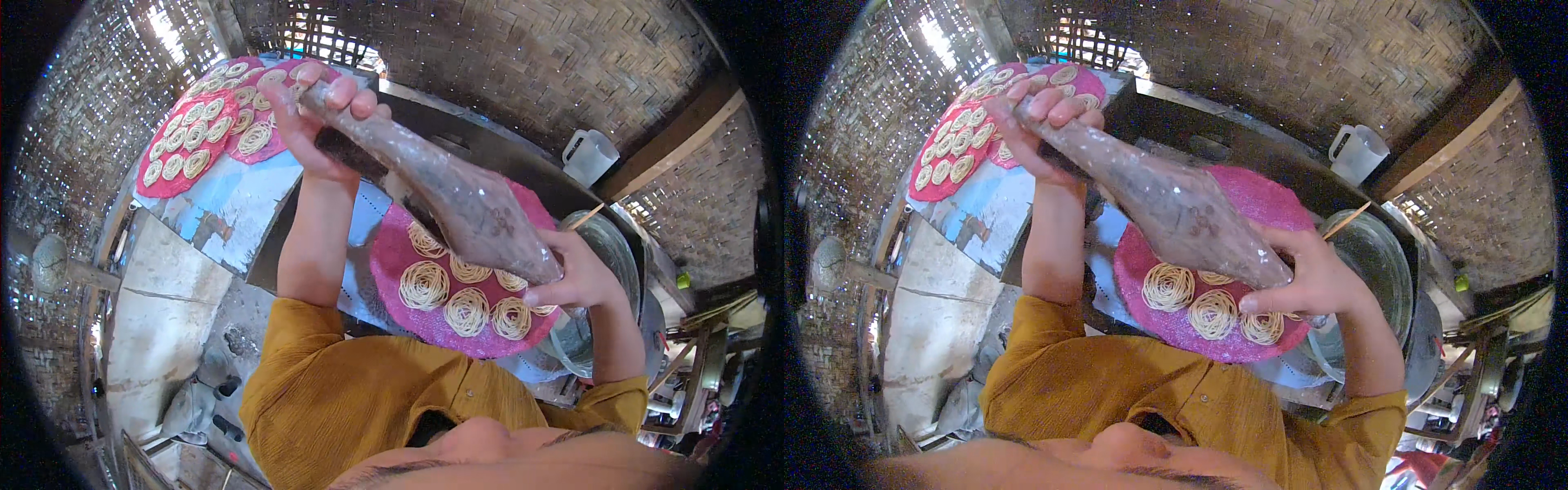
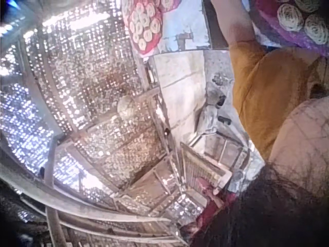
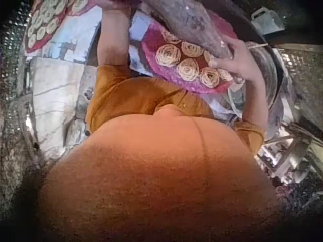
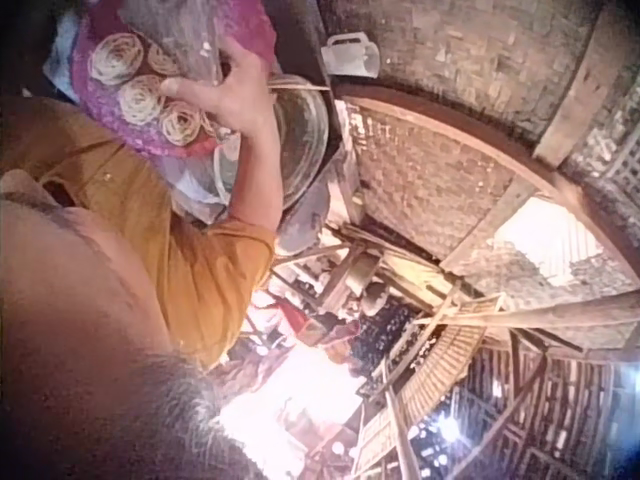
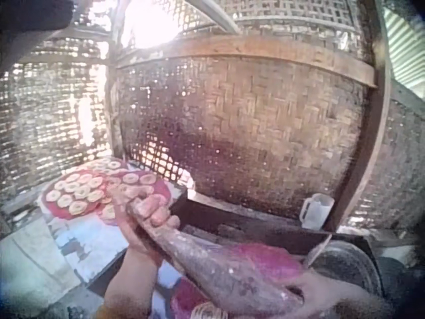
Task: The person uses a manual metal extruder to press dough into circular patterns on a pink tray, refilling the extruder with dough from a basin using a wooden stick. The person then moves the tray of shaped dough to a nearby table.
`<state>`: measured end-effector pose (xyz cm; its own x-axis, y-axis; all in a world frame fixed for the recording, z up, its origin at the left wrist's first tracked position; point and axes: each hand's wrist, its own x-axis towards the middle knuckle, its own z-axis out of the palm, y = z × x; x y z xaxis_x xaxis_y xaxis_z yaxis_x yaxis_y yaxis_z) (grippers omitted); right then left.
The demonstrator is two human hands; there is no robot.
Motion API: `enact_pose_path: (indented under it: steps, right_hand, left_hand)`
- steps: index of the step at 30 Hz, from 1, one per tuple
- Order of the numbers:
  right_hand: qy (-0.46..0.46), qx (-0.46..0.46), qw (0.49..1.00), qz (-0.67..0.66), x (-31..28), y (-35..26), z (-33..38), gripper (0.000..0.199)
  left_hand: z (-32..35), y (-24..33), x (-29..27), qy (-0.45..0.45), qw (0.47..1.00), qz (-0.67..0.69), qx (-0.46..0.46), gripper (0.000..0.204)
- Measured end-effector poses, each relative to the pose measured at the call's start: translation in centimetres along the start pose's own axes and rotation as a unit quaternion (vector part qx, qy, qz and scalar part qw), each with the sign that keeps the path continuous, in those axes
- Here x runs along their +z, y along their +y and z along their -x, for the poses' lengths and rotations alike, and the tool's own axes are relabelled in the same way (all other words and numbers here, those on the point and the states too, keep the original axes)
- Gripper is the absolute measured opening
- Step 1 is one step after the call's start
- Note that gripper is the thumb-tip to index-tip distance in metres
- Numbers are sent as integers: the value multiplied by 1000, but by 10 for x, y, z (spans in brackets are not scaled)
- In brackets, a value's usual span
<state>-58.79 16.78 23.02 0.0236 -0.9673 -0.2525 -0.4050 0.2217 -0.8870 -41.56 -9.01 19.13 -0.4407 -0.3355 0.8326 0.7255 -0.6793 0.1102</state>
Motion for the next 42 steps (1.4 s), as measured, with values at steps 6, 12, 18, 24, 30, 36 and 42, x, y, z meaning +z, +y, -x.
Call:
enact_pose_path:
  steps: [6,12,18,24,30,36,42]
  right_hand:
    - [20,18,1000,-9,-1,13,19,74]
    - [50,10,998,31,-4,33,24,74]
    - [82,-23,996,24,1,41,23,71]
    - [91,-4,994,55,-2,44,18,73]
    - [152,-25,988,33,-4,53,15,72]
    - [203,-21,978,-44,-10,62,19,68]
    - [208,-48,966,-146,-6,60,28,66]
  left_hand:
    - [16,-28,2,33,998,-42,-22,40]
    - [15,-44,-19,34,996,55,-66,45]
    - [71,-73,-81,189,830,-241,-466,60]
    - [90,-94,-57,264,770,-330,-478,47]
    - [109,-79,-76,106,639,-581,-493,41]
    - [107,-65,-41,-55,386,-796,-463,49]
    - [98,-45,-2,-140,191,-913,-332,56]
